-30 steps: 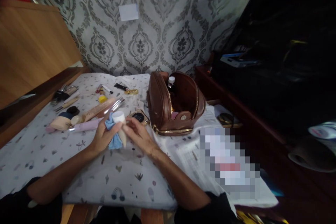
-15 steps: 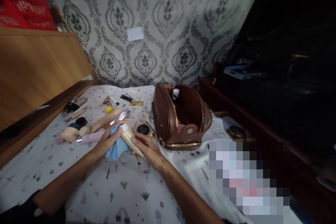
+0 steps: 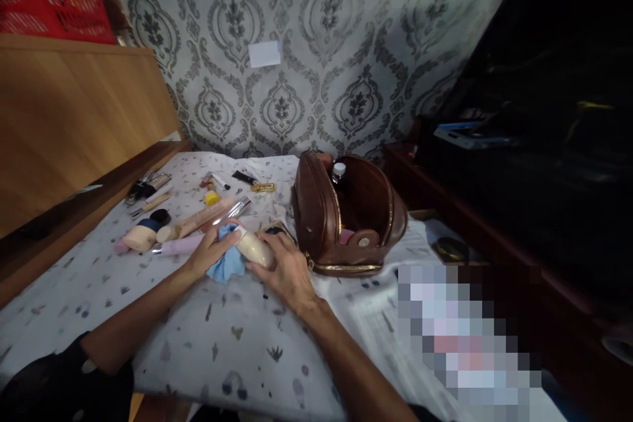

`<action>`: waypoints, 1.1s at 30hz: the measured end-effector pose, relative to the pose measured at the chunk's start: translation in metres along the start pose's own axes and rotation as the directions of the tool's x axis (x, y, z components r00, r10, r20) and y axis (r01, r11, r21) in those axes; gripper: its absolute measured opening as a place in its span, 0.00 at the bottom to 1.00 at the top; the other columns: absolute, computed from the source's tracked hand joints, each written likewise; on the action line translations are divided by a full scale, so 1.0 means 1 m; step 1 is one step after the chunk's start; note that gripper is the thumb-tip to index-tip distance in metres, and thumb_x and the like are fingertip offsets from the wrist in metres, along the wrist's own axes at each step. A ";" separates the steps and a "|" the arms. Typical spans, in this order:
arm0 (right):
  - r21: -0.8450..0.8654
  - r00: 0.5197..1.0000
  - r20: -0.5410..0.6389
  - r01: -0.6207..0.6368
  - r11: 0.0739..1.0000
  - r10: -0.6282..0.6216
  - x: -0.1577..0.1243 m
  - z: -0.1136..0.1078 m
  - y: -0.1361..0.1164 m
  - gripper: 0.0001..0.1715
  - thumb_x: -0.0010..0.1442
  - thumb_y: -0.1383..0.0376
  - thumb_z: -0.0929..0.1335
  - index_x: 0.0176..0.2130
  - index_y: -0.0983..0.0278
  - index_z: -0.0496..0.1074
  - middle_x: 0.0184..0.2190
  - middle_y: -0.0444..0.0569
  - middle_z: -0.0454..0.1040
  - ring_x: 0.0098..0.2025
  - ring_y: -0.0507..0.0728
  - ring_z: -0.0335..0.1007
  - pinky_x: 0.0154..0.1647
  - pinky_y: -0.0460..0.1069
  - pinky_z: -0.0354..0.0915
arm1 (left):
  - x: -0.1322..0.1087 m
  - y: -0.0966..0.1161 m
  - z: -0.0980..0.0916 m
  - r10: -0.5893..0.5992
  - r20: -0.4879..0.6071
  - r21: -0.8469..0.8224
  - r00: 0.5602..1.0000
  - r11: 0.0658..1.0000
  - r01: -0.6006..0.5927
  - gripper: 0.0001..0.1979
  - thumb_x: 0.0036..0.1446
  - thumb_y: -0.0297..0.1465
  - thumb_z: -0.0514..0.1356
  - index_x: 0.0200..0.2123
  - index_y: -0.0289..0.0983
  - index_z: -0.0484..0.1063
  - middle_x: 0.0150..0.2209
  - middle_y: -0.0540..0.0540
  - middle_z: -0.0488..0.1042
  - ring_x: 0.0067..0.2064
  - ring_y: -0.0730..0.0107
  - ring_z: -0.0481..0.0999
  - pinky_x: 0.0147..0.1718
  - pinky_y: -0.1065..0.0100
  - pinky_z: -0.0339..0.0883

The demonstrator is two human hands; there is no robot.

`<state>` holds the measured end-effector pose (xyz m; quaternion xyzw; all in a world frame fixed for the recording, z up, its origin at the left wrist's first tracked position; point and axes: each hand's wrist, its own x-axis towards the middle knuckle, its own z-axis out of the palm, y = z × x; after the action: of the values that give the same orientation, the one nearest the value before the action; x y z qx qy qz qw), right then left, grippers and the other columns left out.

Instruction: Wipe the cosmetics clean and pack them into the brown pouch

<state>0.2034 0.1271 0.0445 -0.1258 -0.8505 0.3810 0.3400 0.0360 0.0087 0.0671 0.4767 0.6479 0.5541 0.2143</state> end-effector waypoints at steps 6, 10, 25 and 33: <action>-0.031 0.997 -0.065 -0.033 0.999 0.031 0.001 0.001 0.004 0.25 0.55 0.58 0.72 0.51 0.62 0.74 0.48 0.54 0.76 0.49 0.62 0.74 0.52 0.57 0.70 | 0.004 -0.007 -0.001 -0.051 -0.019 -0.044 0.998 0.998 0.051 0.28 0.62 0.55 0.52 0.46 0.36 0.73 0.27 0.51 0.68 0.26 0.71 0.66 0.26 0.70 0.60; -0.002 0.994 -0.084 -0.073 0.997 0.072 0.002 0.001 0.004 0.22 0.56 0.57 0.71 0.49 0.63 0.74 0.46 0.54 0.77 0.47 0.62 0.75 0.51 0.57 0.70 | 0.004 0.000 -0.003 -0.040 -0.043 0.002 0.998 0.999 0.040 0.28 0.62 0.54 0.53 0.49 0.37 0.73 0.25 0.52 0.67 0.25 0.71 0.64 0.24 0.70 0.59; -0.058 0.998 -0.045 -0.045 0.997 0.042 0.002 -0.003 0.001 0.22 0.56 0.58 0.72 0.49 0.63 0.75 0.46 0.54 0.76 0.48 0.62 0.74 0.52 0.57 0.69 | 0.002 0.002 -0.003 -0.021 0.013 0.001 1.000 1.000 0.021 0.18 0.60 0.46 0.60 0.43 0.37 0.73 0.38 0.48 0.73 0.40 0.65 0.72 0.42 0.68 0.66; 0.039 0.992 0.006 -0.128 0.991 0.127 0.001 -0.004 0.001 0.25 0.60 0.53 0.68 0.53 0.61 0.72 0.42 0.51 0.77 0.41 0.60 0.75 0.44 0.55 0.71 | 0.003 0.004 -0.006 0.037 0.019 0.038 0.999 0.999 -0.038 0.19 0.61 0.45 0.59 0.47 0.38 0.74 0.45 0.45 0.77 0.47 0.61 0.74 0.48 0.65 0.67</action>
<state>0.2055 0.1305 0.0462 -0.1726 -0.8338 0.4187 0.3157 0.0313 0.0083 0.0733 0.4978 0.6475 0.5411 0.2006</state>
